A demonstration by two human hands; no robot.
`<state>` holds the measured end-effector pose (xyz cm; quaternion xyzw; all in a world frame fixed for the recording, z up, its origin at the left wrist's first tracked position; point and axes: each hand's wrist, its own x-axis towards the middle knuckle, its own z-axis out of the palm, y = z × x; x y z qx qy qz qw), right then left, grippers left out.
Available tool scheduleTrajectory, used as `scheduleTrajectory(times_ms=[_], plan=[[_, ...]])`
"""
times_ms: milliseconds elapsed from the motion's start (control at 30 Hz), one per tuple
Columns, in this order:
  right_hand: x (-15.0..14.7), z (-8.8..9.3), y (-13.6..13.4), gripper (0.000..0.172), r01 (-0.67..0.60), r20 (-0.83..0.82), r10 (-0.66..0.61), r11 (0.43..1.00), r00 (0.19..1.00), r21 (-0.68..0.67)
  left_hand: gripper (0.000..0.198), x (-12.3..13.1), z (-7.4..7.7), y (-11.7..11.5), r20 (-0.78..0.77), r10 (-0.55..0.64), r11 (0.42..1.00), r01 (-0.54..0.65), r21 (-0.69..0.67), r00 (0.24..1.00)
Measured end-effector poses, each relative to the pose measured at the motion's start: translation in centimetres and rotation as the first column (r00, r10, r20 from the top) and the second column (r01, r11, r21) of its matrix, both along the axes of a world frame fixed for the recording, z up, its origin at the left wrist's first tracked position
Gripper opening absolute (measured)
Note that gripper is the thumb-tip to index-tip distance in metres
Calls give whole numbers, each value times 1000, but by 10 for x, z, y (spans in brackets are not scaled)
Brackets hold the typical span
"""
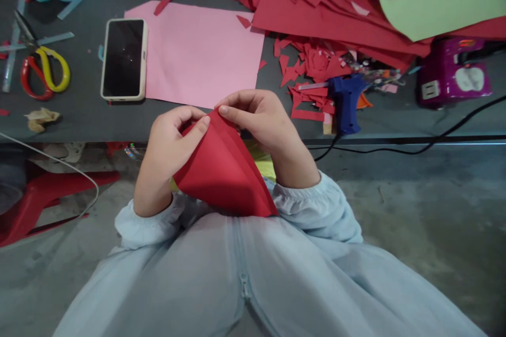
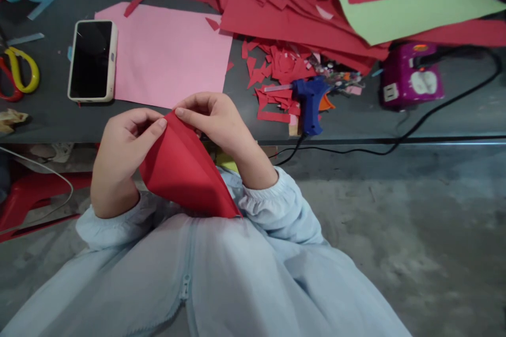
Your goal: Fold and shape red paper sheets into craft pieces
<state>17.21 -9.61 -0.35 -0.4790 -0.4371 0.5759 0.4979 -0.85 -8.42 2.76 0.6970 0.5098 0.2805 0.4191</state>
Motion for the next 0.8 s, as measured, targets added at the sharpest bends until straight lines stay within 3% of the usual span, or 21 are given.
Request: scheduleTrajectory(times_ms=[300,800], plan=[[1,0,-1,27,-52,-28,51,998,998,-26,15,5,-2,-3,29,2,1000,-3,19,1000],[0,8,-6,31,-54,5,53,996,999,66,13,8,-5,-9,168,30,1000,-31,3,985]])
